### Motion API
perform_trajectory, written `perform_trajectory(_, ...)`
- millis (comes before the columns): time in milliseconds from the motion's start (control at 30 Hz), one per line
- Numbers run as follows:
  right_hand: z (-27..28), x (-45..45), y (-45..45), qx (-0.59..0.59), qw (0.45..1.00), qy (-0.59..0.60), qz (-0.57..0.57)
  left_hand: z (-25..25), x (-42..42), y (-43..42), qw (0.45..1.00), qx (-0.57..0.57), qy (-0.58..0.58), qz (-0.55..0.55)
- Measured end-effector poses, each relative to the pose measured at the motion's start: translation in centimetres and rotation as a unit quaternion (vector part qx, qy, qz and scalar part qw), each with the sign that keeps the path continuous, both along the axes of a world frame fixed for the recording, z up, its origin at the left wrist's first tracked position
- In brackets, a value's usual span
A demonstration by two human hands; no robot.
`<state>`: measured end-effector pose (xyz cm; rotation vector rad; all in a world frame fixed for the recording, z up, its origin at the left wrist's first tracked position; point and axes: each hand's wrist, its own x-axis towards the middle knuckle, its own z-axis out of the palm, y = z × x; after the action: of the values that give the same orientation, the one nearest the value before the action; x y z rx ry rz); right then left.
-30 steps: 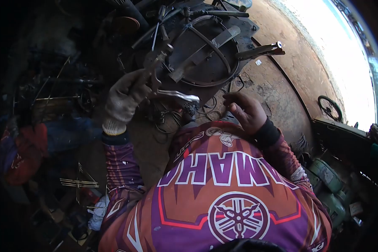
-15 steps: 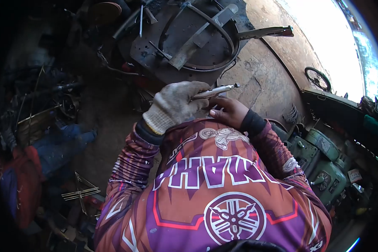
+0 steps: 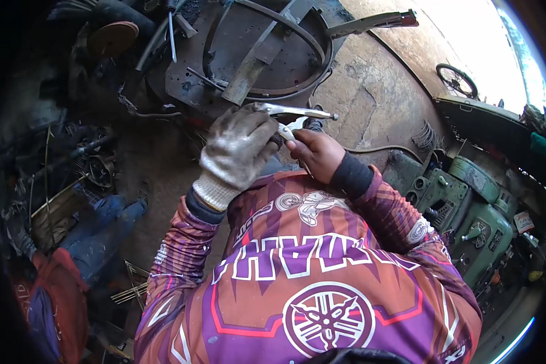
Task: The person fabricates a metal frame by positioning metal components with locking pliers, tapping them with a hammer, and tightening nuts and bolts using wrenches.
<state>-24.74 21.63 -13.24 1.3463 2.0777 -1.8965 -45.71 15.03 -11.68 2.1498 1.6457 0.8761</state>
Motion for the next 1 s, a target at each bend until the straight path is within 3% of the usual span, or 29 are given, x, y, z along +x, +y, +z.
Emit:
perform_trajectory(67,0.5,-1.1,-0.1,0.147,0.984,-0.030,0.102,-0.7,-0.7,-0.4,1.000,-0.006,0.001,0.003)
perform_trajectory(167,1.5,-2.5,0.2,0.211,0.957,-0.106,0.166,-0.8,-1.4,-0.7,1.000,-0.016,-0.006,0.026)
perform_trajectory(367,2.1,-3.6,0.6,0.289,0.935,-0.135,0.154,-0.9,-2.3,-1.0,0.998,-0.003,-0.026,0.055)
perform_trajectory(500,4.8,-2.7,1.8,0.303,0.937,-0.152,0.080,-0.7,-3.4,-0.8,0.983,0.081,-0.064,0.150)
perform_trajectory(567,4.2,-1.7,2.6,0.323,0.940,-0.104,0.034,0.0,-3.7,-0.3,0.925,-0.017,-0.134,0.355)
perform_trajectory(700,2.7,-1.6,4.4,0.379,0.921,-0.091,0.012,-0.7,-6.3,2.8,0.936,0.037,-0.039,0.349)
perform_trajectory(800,1.5,-2.6,5.5,0.431,0.900,-0.045,0.052,-0.6,-7.2,3.7,0.946,-0.101,-0.061,0.302)
perform_trajectory(1000,0.3,-4.2,6.5,0.446,0.891,-0.039,0.074,-0.2,-7.5,5.3,0.928,-0.216,-0.003,0.303)
